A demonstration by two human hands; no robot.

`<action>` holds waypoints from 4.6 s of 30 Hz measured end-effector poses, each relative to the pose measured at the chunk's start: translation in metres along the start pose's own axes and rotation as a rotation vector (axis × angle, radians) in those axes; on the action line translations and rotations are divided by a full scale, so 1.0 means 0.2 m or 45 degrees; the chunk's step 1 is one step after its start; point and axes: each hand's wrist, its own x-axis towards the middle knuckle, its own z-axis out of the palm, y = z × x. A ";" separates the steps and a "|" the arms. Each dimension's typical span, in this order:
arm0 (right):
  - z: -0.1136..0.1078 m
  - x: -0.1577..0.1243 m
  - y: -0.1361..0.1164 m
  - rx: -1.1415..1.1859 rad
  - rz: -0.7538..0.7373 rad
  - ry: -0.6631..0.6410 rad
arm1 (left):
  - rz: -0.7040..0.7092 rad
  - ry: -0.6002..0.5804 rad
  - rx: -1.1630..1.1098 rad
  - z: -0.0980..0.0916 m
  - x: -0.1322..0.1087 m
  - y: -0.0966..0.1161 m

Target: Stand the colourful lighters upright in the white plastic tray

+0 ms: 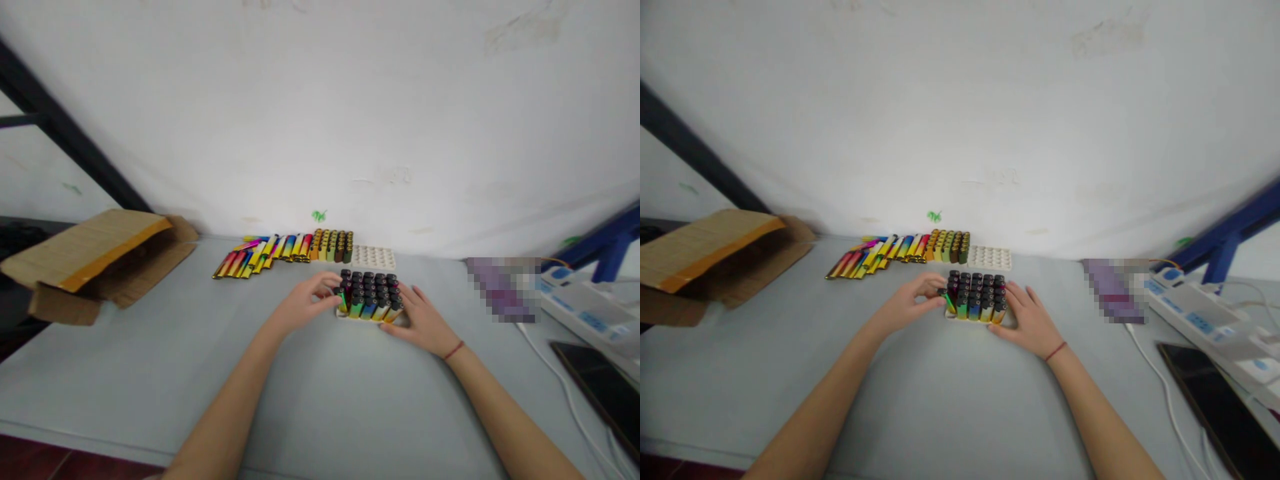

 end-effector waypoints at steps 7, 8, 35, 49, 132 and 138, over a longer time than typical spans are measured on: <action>0.00 0.00 0.00 0.013 -0.004 0.015 | 0.087 0.068 0.124 0.01 0.00 -0.01; 0.00 0.00 0.00 0.009 -0.005 0.011 | 0.081 0.056 0.132 0.01 0.00 -0.01; 0.01 -0.01 0.02 -0.012 -0.021 0.028 | -0.638 1.249 1.147 -0.53 -0.11 -0.30; 0.01 -0.01 0.02 -0.013 -0.016 0.019 | -0.569 1.336 0.849 -0.49 -0.05 -0.23; 0.01 0.00 0.02 -0.002 -0.018 0.021 | -0.531 0.600 -1.113 0.11 0.06 -0.06; 0.02 0.00 0.02 0.005 -0.010 0.025 | -0.297 0.585 -0.812 0.06 0.07 -0.08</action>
